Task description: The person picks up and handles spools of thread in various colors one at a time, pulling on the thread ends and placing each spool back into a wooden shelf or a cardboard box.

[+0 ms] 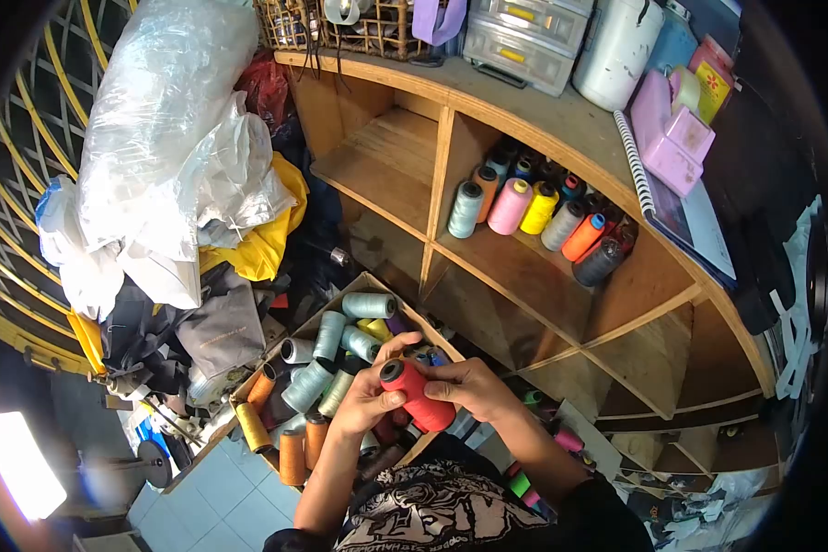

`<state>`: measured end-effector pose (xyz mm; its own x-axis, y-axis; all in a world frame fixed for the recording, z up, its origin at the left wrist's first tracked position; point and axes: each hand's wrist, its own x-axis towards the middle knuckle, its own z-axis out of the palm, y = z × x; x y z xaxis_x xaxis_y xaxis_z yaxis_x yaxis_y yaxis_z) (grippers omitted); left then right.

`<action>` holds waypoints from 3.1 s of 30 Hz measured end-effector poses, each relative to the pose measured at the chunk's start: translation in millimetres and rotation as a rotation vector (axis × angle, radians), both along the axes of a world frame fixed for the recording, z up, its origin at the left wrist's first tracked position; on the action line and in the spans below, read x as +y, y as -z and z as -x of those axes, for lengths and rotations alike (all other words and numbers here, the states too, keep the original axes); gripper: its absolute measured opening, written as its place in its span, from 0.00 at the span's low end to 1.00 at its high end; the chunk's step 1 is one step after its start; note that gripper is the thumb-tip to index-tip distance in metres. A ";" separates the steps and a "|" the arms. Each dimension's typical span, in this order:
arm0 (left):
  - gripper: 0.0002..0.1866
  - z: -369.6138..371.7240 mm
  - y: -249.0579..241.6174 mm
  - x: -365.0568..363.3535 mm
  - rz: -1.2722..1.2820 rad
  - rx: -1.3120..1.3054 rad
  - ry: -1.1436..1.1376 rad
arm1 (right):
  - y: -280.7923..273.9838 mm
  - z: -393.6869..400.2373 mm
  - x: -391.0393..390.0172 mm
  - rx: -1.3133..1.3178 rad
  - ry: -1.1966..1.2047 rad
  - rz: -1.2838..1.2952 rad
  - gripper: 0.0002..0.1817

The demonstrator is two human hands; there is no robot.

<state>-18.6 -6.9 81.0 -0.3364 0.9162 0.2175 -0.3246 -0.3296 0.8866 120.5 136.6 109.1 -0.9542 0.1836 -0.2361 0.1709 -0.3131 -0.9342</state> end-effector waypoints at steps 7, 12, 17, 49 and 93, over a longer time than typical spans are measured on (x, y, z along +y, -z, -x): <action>0.31 -2.1 11.1 5.3 0.033 -0.137 0.174 | 22.5 -9.8 14.4 -0.063 -0.078 0.151 0.26; 0.39 -3.2 44.0 -1.9 0.298 0.053 0.099 | 20.8 -17.2 32.9 -0.054 -0.009 0.134 0.26; 0.37 2.7 109.6 -42.3 0.757 0.801 -0.151 | 10.2 -19.0 87.5 0.209 0.690 -0.134 0.25; 0.25 -5.7 114.0 -114.5 0.635 1.564 0.203 | 45.9 18.9 89.5 0.094 1.013 -1.102 0.29; 0.35 -7.2 13.3 -22.3 0.366 0.196 -0.515 | -25.4 15.2 12.0 0.396 0.204 -0.927 0.22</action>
